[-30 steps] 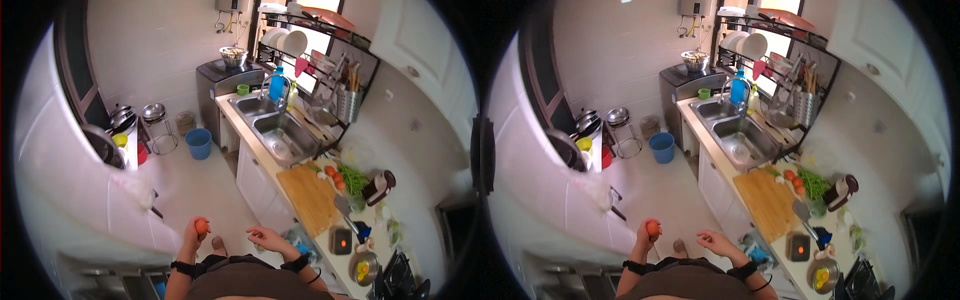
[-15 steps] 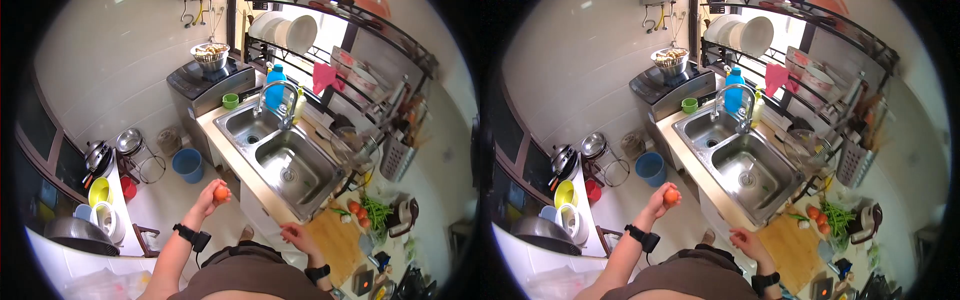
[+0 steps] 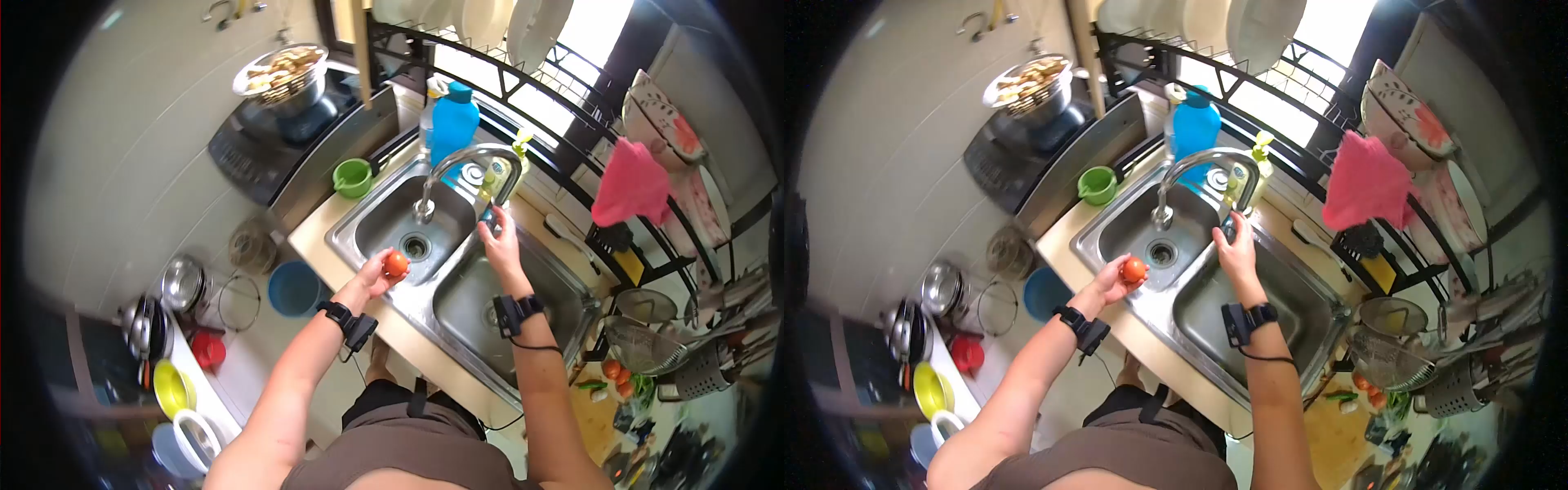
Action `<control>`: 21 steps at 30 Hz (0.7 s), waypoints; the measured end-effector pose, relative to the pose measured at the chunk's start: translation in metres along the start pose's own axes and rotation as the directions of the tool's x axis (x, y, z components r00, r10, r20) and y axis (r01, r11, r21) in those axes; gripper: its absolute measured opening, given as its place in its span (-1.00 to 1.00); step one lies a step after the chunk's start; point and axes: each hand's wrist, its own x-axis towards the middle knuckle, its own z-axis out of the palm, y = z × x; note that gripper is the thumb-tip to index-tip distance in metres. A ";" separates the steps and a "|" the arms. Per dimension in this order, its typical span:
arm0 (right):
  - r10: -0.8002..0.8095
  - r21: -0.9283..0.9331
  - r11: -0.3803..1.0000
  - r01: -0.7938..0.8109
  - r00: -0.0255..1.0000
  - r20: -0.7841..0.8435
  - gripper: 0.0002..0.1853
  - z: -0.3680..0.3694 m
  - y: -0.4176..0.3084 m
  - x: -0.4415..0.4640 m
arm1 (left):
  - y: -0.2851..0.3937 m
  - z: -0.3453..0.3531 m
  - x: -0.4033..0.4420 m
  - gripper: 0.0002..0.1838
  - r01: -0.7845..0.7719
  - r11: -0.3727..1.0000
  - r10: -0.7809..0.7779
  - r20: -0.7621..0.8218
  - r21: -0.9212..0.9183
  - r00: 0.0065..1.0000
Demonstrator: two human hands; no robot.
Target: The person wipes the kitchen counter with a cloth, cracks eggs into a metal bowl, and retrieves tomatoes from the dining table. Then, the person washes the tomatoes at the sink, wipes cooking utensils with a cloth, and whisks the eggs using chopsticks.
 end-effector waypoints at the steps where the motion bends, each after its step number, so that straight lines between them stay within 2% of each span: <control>1: -0.074 -0.097 0.993 0.067 0.995 -0.072 -0.47 0.015 0.006 0.013 | 0.009 0.000 0.023 -0.50 0.001 1.000 0.000 -0.094 0.017 0.996; 3: 0.154 -0.120 0.981 -0.149 0.988 0.029 -0.59 0.037 0.008 0.018 | 0.027 -0.008 0.070 -0.51 0.108 0.994 -0.110 -0.096 -0.029 0.989; 4: 0.122 -0.136 0.983 -0.126 0.992 -0.043 -0.72 0.044 0.010 0.017 | 0.033 -0.006 0.089 -0.53 0.116 0.993 -0.117 -0.071 -0.022 0.991; 5: 0.103 -0.167 0.980 -0.109 0.994 -0.045 -0.80 0.047 0.013 0.014 | 0.039 -0.005 0.104 -0.53 0.153 0.988 -0.153 -0.060 -0.008 0.986; 7: 0.133 -0.211 0.969 -0.126 0.991 0.021 -0.68 0.045 0.009 -0.003 | 0.046 0.003 0.133 -0.61 0.202 0.979 -0.202 0.020 0.019 0.979; 8: 0.062 -0.212 0.975 -0.067 0.998 -0.028 -0.61 0.044 -0.003 -0.010 | 0.043 -0.012 0.159 -0.62 0.288 0.957 -0.289 0.057 0.020 0.956; 9: -0.010 -0.235 0.972 -0.011 0.996 -0.090 -0.53 0.043 -0.013 -0.017 | 0.041 -0.009 0.171 -0.62 0.285 0.954 -0.289 0.028 0.093 0.957; 10: 0.065 -0.197 0.977 -0.087 0.991 -0.114 -0.45 0.041 -0.013 -0.027 | 0.039 -0.010 0.184 -0.61 0.285 0.957 -0.288 0.053 0.048 0.956; 11: 0.138 -0.162 0.973 -0.162 0.979 -0.149 -0.36 0.037 -0.013 -0.040 | 0.037 -0.017 0.196 -0.62 0.320 0.948 -0.315 0.142 -0.007 0.938; 12: 0.252 -0.075 0.960 -0.269 0.951 -0.181 -0.38 0.032 -0.016 -0.057 | 0.028 -0.036 0.222 -0.64 0.363 0.929 -0.334 0.262 -0.069 0.905; 13: 0.355 0.026 0.934 -0.357 0.911 -0.208 -0.40 0.022 -0.020 -0.077 | 0.024 -0.034 0.226 -0.68 0.330 0.939 -0.295 0.262 -0.101 0.919; 14: 0.484 0.029 0.872 -0.488 0.855 -0.185 -0.45 0.008 -0.022 -0.100 | 0.022 -0.030 0.230 -0.72 0.308 0.951 -0.293 0.283 -0.008 0.913; 15: 0.604 0.046 0.795 -0.605 0.783 -0.148 -0.50 -0.006 -0.025 -0.121 | 0.024 -0.024 0.233 -0.75 0.365 0.931 -0.338 0.377 0.000 0.862; 16: 0.618 0.046 0.780 -0.625 0.756 -0.218 -0.50 -0.023 -0.028 -0.139 | 0.026 -0.006 0.220 -0.78 0.461 0.883 -0.419 0.302 -0.082 0.856; 17: 0.684 0.031 0.718 -0.695 0.697 -0.218 -0.56 -0.040 -0.031 -0.159 | 0.019 -0.029 0.249 -0.80 0.464 0.884 -0.458 0.290 0.051 0.841; 18: 0.743 0.023 0.655 -0.755 0.638 -0.205 -0.61 -0.054 -0.031 -0.179 | 0.018 0.000 0.216 -0.76 0.268 0.961 -0.275 0.190 0.061 0.942; 19: 0.703 0.095 0.690 -0.717 0.635 -0.320 -0.68 -0.061 -0.018 -0.202 | 0.022 -0.021 0.240 -0.69 0.462 0.869 -0.494 0.274 0.175 0.825; 20: 0.772 0.069 0.599 -0.798 0.552 -0.316 -0.70 -0.082 -0.021 -0.215 | 0.025 -0.021 0.237 -0.67 0.507 0.835 -0.550 0.370 0.215 0.749; 21: 0.806 0.203 0.569 -0.797 0.492 -0.329 -0.71 -0.099 -0.005 -0.238 | 0.031 -0.017 0.230 -0.64 0.542 0.799 -0.596 0.456 0.259 0.661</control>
